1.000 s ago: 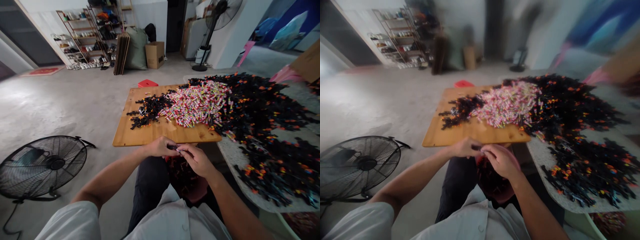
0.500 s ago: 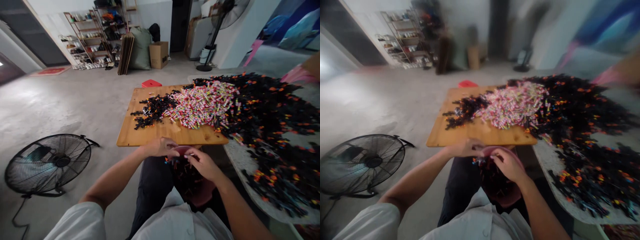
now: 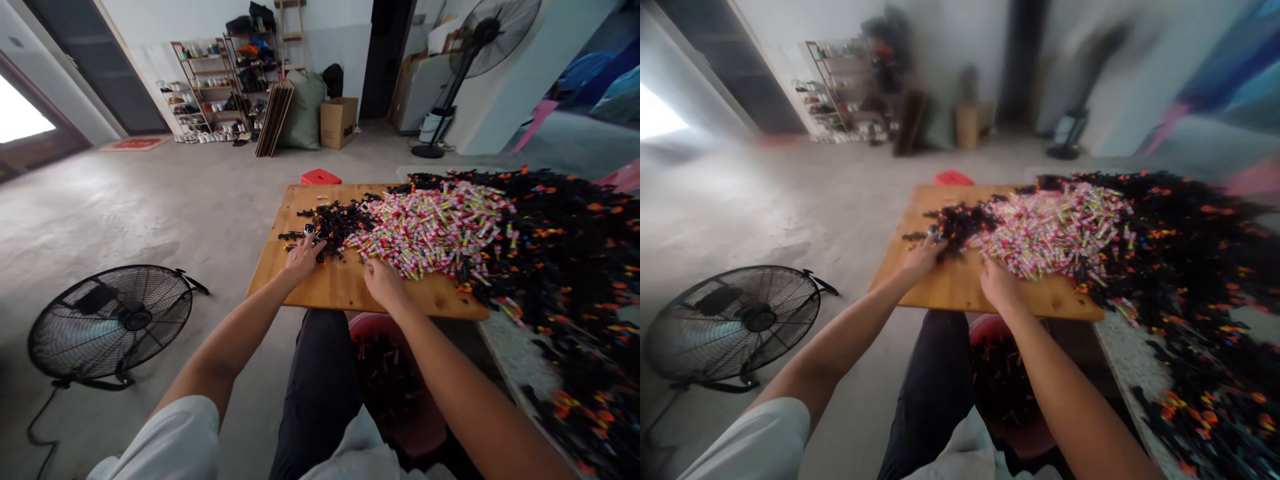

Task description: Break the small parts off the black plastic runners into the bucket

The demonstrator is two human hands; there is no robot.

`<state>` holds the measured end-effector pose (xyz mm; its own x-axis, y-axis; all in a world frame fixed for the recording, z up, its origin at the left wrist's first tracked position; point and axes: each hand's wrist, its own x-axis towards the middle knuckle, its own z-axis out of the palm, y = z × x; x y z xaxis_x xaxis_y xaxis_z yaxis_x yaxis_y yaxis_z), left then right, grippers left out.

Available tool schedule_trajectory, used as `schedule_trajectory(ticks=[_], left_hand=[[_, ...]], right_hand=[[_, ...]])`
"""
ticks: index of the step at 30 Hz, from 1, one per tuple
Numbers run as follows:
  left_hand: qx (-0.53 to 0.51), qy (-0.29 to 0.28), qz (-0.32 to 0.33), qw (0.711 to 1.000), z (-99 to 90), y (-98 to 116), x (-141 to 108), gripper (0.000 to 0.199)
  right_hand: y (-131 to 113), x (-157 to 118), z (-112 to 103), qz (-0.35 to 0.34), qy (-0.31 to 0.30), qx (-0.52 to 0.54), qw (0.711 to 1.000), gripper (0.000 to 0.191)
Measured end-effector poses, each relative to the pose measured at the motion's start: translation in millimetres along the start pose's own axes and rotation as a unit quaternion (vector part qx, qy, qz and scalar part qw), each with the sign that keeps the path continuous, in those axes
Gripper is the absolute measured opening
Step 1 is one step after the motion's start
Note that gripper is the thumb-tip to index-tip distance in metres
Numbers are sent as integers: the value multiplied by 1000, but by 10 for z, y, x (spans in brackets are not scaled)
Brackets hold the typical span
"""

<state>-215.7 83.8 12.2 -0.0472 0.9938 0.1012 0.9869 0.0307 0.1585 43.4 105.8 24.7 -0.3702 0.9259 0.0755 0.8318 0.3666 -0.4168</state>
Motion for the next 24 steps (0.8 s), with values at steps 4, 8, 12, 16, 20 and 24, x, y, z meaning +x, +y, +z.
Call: schedule_trajectory(ticks=[4,8,12,16,20,24], left_hand=[[46,-49,71,995,-43,-22,150,48],[62,-76,116,988,-156,-116,247,45],[69,-108,135,983,-263,-190,332,45],[51,-87,135,986,-293,-226,309,43],[-17,-29,127,991,-284,-202,182,31],[-208,86,15,974,-312,62,6,20]], right_hand=[[-122,440,122,58,-30,-82,995,34],[-49,494,197,63,-32,-93,993,34],[57,347,256,55,7,-62,997,31],[206,-16,350,54,71,114,989,26],[379,-549,413,93,110,280,949,35],[406,-941,300,126,101,388,908,43]])
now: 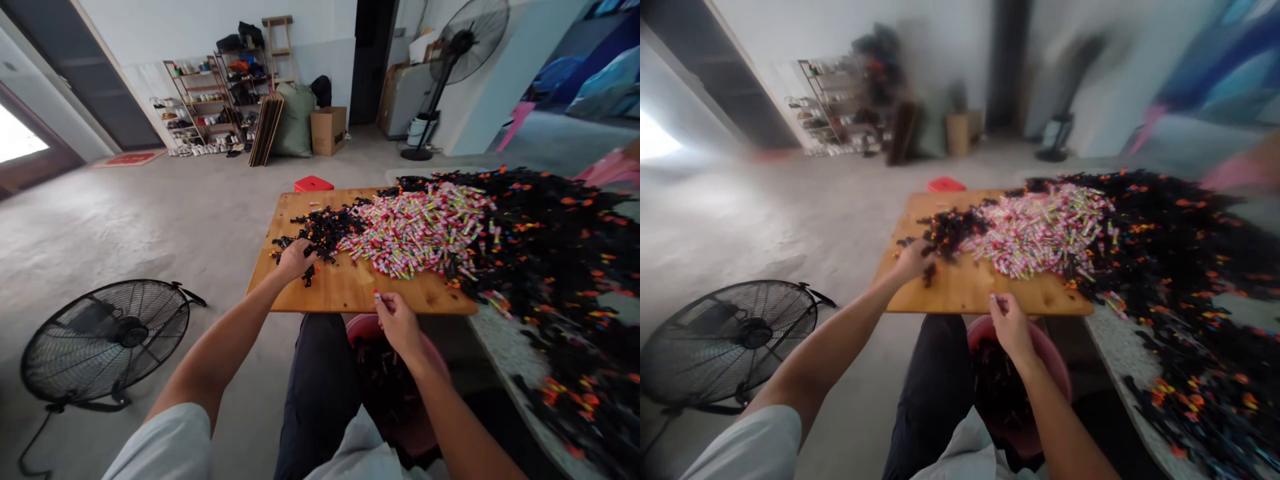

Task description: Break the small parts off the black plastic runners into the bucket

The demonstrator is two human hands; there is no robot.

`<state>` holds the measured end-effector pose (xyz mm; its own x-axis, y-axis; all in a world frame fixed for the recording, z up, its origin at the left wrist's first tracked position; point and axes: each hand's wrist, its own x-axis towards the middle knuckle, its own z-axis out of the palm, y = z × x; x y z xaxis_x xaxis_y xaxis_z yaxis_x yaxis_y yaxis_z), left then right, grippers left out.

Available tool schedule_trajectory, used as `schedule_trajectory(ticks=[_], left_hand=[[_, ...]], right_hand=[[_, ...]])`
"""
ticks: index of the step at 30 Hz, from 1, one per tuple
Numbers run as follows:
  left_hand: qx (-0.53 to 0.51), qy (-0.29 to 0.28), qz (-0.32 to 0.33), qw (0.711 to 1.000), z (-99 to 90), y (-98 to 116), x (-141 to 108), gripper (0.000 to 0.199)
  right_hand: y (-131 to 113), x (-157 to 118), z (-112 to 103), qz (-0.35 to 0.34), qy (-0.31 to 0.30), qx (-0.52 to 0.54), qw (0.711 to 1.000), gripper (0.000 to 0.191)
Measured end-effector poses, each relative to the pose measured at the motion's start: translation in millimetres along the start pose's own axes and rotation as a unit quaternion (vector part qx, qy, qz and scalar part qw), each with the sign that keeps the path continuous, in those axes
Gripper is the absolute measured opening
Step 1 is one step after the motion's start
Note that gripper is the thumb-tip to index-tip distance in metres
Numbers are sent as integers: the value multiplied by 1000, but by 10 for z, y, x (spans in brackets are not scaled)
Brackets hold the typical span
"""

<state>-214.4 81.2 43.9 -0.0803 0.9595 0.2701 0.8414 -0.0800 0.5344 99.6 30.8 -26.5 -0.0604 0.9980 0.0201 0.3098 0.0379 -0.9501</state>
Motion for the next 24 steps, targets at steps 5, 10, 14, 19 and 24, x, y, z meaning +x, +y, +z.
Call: schedule_trajectory(ticks=[5,10,14,19,24], left_hand=[[-421,-106,-71,898,134,658,-338,25],[-620,-268,-93,732,235,1147,-635,45],[-628,-329,-66,702,218,1285,-686,41],[-527,-435,-39,728,83,1380,-656,38],[-417,-451,-20,789,-37,1500,-638,44]], right_hand=[[-474,-171,-163,-14,-49,163,985,42],[-885,-271,-306,-48,-60,242,967,34],[-920,-284,-389,-45,-38,269,961,32],[-834,-247,-459,-38,-57,294,953,30],[-762,-268,-483,-32,-88,296,950,28]])
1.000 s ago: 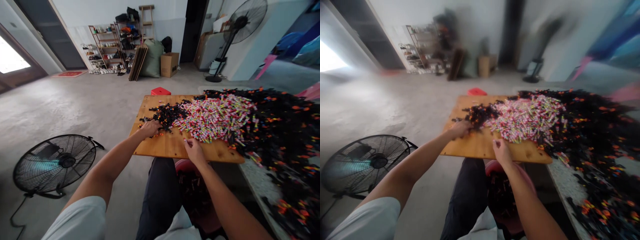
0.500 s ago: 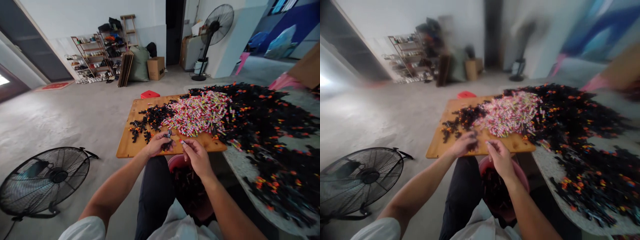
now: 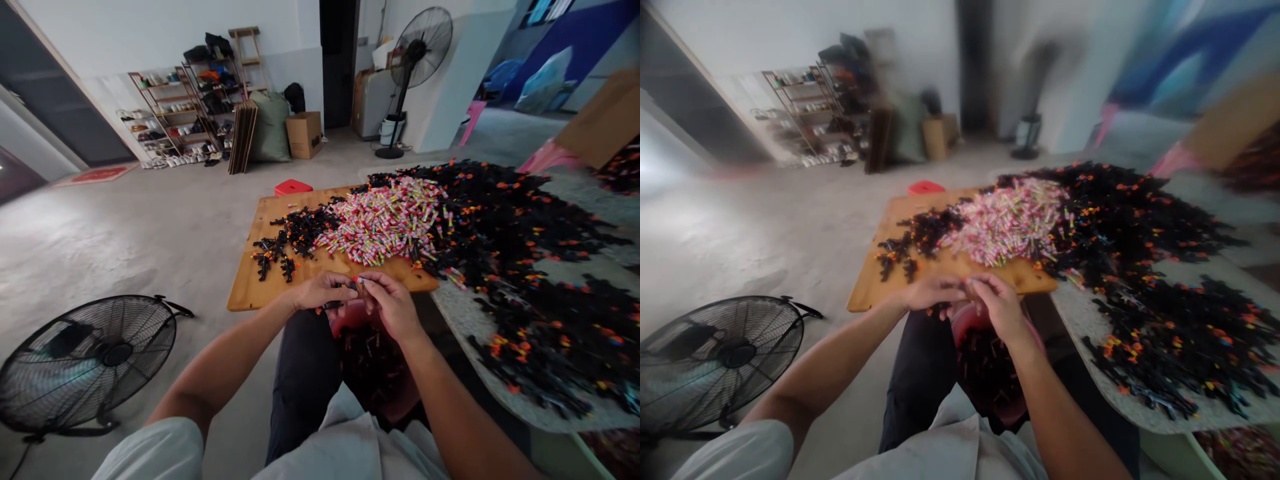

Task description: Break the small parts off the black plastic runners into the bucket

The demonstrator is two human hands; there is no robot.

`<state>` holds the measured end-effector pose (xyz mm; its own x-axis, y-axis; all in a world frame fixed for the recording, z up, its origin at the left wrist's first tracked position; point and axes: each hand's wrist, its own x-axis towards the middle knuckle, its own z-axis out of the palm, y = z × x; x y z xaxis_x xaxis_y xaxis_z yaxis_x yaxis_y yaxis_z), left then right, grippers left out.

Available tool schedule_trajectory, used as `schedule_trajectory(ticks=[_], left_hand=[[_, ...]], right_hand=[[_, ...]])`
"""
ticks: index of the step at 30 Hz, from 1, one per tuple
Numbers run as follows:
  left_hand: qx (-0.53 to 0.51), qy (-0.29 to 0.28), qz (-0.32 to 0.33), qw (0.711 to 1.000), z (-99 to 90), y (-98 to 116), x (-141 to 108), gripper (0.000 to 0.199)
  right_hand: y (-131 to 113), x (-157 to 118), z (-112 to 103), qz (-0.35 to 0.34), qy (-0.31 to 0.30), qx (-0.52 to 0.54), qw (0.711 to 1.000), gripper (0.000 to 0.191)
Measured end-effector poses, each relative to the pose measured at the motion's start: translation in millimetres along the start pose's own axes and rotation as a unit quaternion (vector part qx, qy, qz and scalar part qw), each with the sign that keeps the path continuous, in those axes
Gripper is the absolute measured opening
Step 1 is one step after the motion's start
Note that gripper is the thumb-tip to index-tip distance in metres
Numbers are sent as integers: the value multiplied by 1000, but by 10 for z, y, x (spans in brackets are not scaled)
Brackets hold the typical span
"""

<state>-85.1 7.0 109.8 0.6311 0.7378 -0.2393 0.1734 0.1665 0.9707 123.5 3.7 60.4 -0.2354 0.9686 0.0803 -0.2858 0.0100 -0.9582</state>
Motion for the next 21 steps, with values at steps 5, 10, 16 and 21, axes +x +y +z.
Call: schedule_trajectory(ticks=[5,10,16,21], left_hand=[[66,-16,-5,998,17,73,-12,45],[117,-8,10,993,10,50,-12,48],[183,16,41,982,17,8,-22,45],[220,52,56,973,34,-61,-19,32]], right_hand=[[18,-30,-52,4,-8,-33,999,32],[49,-44,-115,12,-17,-31,999,31],[54,-55,-150,31,-11,-57,998,33],[-63,-72,-164,25,-33,-150,988,41]])
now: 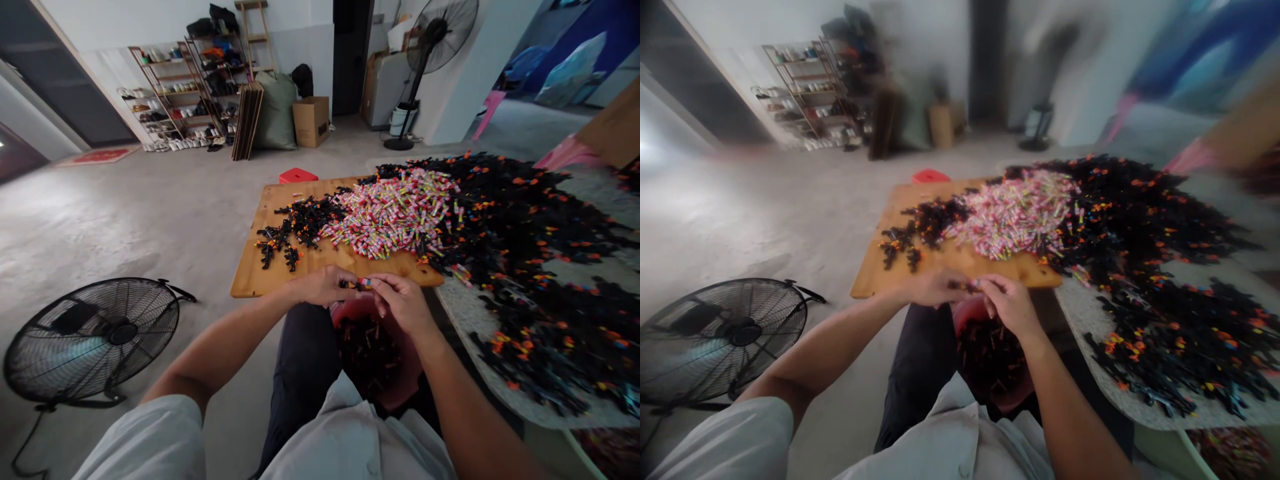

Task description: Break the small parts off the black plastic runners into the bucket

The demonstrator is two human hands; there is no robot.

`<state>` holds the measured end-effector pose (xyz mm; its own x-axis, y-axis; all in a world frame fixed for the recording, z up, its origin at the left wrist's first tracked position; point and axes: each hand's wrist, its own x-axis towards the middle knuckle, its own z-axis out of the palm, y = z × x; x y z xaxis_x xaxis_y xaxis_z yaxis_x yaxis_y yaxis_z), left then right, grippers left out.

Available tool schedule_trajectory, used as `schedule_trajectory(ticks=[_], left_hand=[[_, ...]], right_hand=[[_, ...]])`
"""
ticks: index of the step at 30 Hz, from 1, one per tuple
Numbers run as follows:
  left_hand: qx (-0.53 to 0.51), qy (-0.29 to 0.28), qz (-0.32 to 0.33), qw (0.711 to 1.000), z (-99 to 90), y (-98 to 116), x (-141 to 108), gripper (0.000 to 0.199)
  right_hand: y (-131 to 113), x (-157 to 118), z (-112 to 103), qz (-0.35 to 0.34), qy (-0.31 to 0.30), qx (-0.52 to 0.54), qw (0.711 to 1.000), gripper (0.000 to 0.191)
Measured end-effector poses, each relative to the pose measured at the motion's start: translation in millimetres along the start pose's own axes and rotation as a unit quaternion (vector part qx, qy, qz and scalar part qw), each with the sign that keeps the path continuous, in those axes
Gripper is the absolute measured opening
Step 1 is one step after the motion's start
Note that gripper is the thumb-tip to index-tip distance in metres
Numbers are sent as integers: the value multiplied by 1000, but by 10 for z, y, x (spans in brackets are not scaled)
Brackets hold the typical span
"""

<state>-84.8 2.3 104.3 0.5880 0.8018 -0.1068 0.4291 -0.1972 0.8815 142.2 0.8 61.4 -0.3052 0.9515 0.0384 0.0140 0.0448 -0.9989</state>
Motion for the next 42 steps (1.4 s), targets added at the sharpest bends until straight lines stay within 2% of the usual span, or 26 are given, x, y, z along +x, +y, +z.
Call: schedule_trajectory(ticks=[5,12,17,22,26,28,31,33,34,36,39,40,42], left_hand=[[-22,2,-32,999,20,-19,-6,29],[-98,-107,-32,989,-38,-72,15,37],[-112,-98,-69,986,-66,-86,12,40],[-135,-103,-79,982,37,-150,19,42],[-109,-113,-64,986,225,-284,2,42],[-56,-75,-26,995,224,-378,-26,40],[62,88,7,994,-28,-587,-100,30],[173,201,-30,964,-327,-782,-174,29],[248,230,-57,939,-485,-891,-217,34],[378,228,-87,893,-761,-1118,-304,50],[470,141,-92,866,-980,-1406,-397,57],[483,119,-91,863,-1002,-1473,-412,57],[500,101,-92,855,-998,-1558,-418,57]], right_hand=[[-30,-26,-7,-5,-4,-65,998,38],[61,-30,-12,34,-35,16,999,38],[59,-69,-53,17,-67,-42,997,37],[90,-93,-110,57,-121,-28,991,35],[186,-94,-246,107,-179,-59,976,35],[289,-100,-372,134,-214,-99,963,34],[506,-109,-576,190,-242,-179,935,29],[629,-87,-654,240,-260,-245,903,25],[662,-54,-658,253,-269,-272,889,23],[658,78,-579,229,-265,-295,889,21],[517,481,-256,69,-191,-317,927,21],[460,662,-112,9,-155,-348,925,22],[369,1047,179,-54,-92,-435,894,25]])
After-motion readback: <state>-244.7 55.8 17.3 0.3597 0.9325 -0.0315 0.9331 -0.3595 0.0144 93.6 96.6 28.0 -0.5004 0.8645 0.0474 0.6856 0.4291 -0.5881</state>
